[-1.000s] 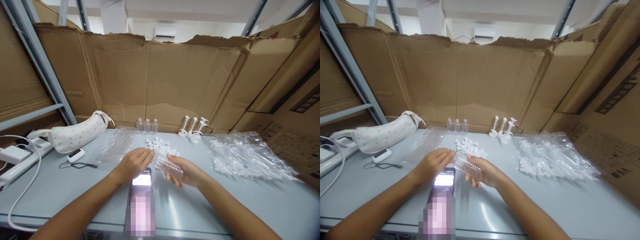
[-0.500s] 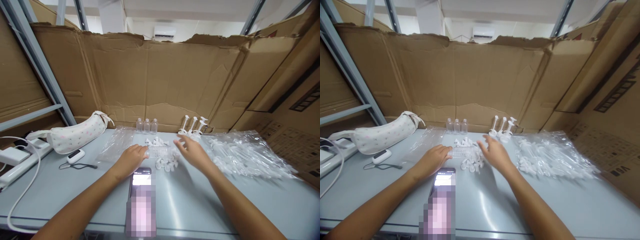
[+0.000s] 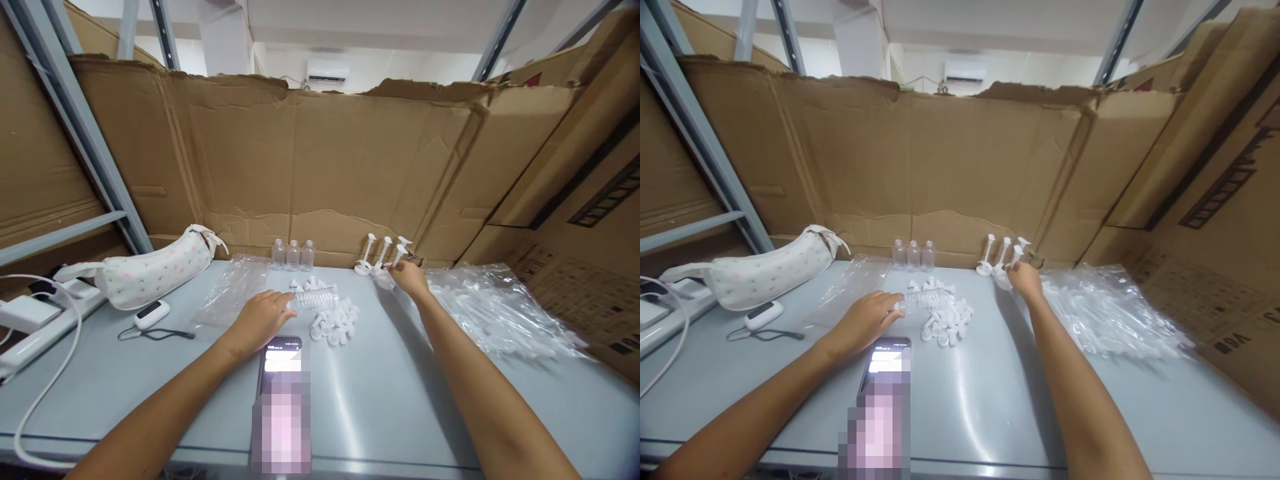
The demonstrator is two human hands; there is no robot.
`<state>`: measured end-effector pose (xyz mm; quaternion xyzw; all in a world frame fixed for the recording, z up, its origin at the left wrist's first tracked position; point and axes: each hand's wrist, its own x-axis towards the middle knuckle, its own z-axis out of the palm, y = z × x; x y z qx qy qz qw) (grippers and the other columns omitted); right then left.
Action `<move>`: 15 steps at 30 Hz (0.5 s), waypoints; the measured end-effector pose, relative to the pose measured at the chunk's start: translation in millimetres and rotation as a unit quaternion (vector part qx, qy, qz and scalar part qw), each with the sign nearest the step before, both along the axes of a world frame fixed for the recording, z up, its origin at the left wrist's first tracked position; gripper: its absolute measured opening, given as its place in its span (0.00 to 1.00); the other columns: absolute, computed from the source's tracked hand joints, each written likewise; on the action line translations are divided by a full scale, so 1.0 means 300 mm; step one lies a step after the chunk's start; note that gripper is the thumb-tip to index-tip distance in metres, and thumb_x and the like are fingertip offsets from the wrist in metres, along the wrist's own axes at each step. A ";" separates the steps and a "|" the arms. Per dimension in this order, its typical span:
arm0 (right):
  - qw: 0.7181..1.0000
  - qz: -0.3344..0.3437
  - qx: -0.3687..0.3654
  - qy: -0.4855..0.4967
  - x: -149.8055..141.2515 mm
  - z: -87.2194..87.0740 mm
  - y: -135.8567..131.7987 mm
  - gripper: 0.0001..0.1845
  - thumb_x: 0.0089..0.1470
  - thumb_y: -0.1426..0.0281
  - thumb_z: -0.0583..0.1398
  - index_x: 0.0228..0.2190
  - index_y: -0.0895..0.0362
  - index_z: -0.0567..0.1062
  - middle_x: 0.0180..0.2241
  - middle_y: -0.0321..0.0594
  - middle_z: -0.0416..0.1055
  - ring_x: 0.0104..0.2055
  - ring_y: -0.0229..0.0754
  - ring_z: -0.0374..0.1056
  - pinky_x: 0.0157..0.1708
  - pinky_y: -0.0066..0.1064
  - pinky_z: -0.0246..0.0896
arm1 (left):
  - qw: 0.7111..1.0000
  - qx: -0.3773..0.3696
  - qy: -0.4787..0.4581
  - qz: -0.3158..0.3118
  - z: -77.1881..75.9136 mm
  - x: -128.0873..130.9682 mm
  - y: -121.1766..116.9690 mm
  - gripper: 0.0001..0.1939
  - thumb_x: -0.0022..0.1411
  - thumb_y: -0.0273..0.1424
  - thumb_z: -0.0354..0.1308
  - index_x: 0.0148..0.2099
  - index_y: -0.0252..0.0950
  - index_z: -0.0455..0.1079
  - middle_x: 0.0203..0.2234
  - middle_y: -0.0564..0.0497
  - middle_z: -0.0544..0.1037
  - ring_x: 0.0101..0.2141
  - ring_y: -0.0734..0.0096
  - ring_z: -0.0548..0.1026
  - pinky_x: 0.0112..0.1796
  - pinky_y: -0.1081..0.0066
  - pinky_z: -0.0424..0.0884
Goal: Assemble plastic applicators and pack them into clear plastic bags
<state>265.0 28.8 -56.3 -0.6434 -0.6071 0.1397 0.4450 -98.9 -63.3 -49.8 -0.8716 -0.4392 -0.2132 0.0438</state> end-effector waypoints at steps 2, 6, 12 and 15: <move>0.999 -0.002 0.005 0.036 -0.029 0.006 -0.018 0.13 0.49 0.65 0.58 0.17 0.55 0.67 0.20 0.44 0.69 0.29 0.50 0.68 0.29 0.39 0.61 | 1.000 -0.016 -0.020 0.006 0.005 0.001 -0.002 0.13 0.64 0.32 0.52 0.49 0.34 0.69 0.38 0.46 0.79 0.41 0.61 0.74 0.41 0.65 0.69; 0.990 0.067 0.006 0.126 -0.129 0.034 -0.103 0.16 0.50 0.57 0.59 0.25 0.58 0.72 0.30 0.46 0.73 0.32 0.45 0.70 0.34 0.40 0.67 | 0.997 -0.046 -0.065 0.021 0.008 0.005 -0.005 0.13 0.64 0.35 0.53 0.48 0.36 0.70 0.38 0.47 0.79 0.39 0.61 0.75 0.40 0.66 0.69; 0.942 0.190 0.005 0.278 -0.296 0.059 -0.248 0.20 0.49 0.52 0.61 0.32 0.58 0.74 0.37 0.42 0.73 0.34 0.39 0.71 0.41 0.38 0.70 | 0.992 -0.066 -0.109 0.006 0.008 0.016 -0.019 0.14 0.63 0.35 0.53 0.49 0.36 0.70 0.37 0.47 0.79 0.39 0.61 0.75 0.40 0.66 0.70; 0.911 0.202 0.019 0.359 -0.327 0.060 -0.289 0.16 0.48 0.56 0.64 0.30 0.57 0.76 0.34 0.39 0.71 0.34 0.38 0.69 0.40 0.37 0.71 | 0.987 -0.091 -0.135 -0.002 0.012 0.014 -0.022 0.14 0.63 0.34 0.52 0.49 0.37 0.70 0.38 0.47 0.78 0.39 0.62 0.74 0.41 0.65 0.69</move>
